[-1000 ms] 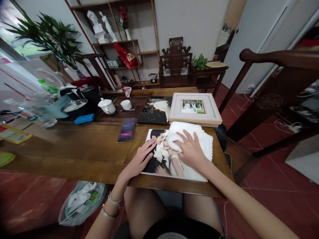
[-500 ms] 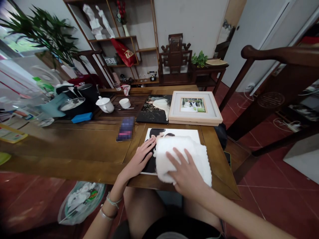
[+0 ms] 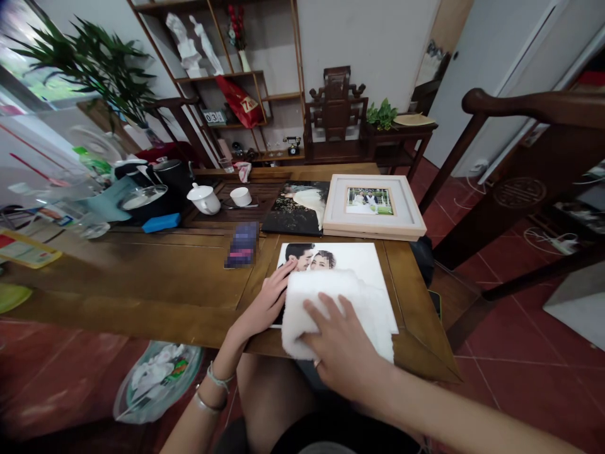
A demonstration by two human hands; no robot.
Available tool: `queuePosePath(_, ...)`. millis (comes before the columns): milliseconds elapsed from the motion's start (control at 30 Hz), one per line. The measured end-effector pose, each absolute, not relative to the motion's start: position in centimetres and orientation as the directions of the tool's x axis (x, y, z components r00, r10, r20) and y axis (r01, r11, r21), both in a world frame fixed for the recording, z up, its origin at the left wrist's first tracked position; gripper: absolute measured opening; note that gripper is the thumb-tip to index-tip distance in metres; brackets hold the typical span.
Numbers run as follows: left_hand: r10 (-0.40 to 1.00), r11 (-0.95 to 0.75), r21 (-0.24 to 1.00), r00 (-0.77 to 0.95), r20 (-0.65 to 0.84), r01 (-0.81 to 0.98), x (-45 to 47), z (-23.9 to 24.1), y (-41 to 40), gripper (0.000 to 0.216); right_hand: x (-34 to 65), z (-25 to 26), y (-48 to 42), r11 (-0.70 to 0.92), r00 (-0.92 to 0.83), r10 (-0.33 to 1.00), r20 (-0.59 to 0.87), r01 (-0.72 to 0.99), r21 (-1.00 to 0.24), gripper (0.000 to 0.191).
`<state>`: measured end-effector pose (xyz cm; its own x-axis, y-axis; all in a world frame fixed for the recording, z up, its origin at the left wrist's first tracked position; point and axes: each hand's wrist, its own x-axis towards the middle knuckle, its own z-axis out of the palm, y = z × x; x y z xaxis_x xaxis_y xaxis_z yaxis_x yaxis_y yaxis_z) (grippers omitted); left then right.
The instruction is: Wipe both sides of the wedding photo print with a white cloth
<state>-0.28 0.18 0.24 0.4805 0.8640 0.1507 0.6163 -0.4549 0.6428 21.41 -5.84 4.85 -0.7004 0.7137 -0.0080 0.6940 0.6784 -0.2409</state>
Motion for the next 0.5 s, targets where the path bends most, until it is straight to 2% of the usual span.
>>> queuePosePath(133,0.864,-0.461,0.637,0.475,0.166,0.617,-0.3,-0.1,0.2,0.048,23.0,4.8,-0.9,0.546,-0.544,0.837,0.056,0.825,-0.143,0.043)
queuePosePath(233,0.865,-0.462,0.639,0.472,0.171,0.615,-0.3,-0.2,0.2,0.048,22.6,4.4,0.8,0.482,-0.474,0.876,0.092,0.872,-0.092,0.043)
queuePosePath(500,0.855,-0.471,0.648,0.491,0.168,0.598,-0.4,0.2,0.2,0.051,19.3,4.1,-8.0,0.702,-0.723,0.691,0.001,0.671,-0.237,0.024)
